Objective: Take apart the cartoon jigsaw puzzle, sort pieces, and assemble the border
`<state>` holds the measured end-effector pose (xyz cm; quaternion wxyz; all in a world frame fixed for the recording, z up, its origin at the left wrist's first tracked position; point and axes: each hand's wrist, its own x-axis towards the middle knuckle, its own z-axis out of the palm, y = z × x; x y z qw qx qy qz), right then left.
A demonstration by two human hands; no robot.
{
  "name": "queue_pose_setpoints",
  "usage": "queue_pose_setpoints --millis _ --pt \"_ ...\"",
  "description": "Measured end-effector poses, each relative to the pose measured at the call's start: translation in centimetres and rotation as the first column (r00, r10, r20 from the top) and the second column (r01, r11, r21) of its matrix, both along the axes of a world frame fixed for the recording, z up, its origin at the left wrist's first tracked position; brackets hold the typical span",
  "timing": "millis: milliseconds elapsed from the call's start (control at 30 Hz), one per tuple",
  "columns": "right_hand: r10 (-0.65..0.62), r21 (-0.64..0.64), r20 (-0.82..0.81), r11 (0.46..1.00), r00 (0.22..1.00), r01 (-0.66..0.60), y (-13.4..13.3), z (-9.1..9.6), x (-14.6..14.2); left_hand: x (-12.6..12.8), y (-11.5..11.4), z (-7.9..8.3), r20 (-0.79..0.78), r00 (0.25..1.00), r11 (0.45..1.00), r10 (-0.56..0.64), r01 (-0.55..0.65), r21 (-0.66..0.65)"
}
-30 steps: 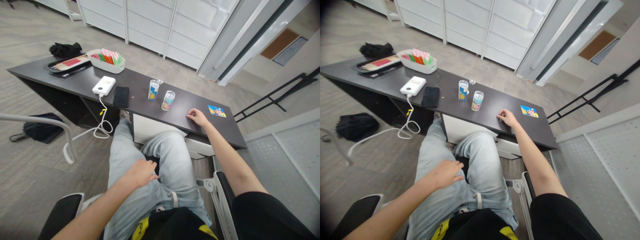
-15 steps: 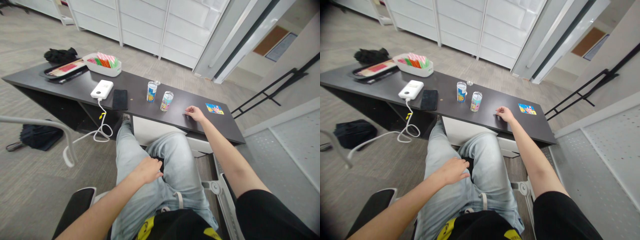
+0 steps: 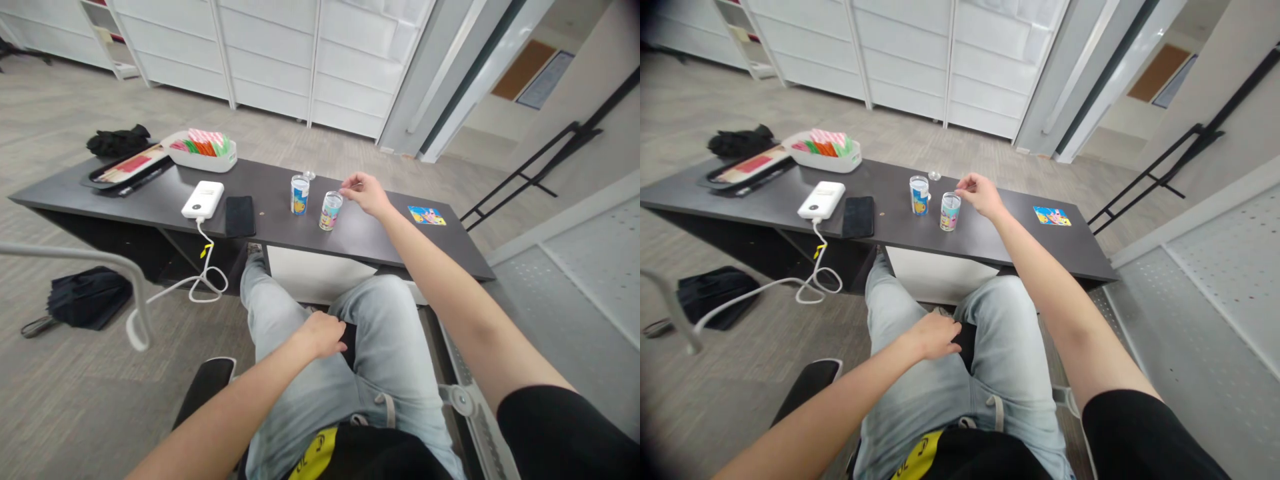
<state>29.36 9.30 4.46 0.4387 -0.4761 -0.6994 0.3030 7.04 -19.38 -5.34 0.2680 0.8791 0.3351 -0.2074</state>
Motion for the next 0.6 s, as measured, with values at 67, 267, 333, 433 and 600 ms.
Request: queue_pose_setpoints --millis 67,267,333,433,600 --pt "-0.037 -0.005 -0.015 0.999 0.999 0.037 0.5 -0.1 -0.7 0.7 0.3 0.1 -0.011 1.0 1.0 -0.024 0.024 -0.001" --pt "-0.112 0.02 0.035 0.994 0.993 0.111 -1.0 -1.5 0.0 2.3 0.5 0.2 -0.021 0.998 0.998 -0.062 0.063 0.012" --pt "-0.123 -0.078 0.053 0.989 0.991 0.127 -2.0 -2.4 -0.3 2.9 0.4 0.1 -0.017 0.998 0.997 -0.068 0.069 0.026" --pt "-0.146 -0.191 0.028 0.97 0.989 0.148 -3.1 -3.7 -1.8 3.7 0.4 0.1 -0.005 0.996 0.996 -0.085 0.085 0.033" --pt "-0.223 -0.154 0.059 0.961 0.973 0.23 -2.5 -2.6 -2.7 4.8 0.6 -0.4 0.025 0.994 0.994 -0.102 0.101 0.03"
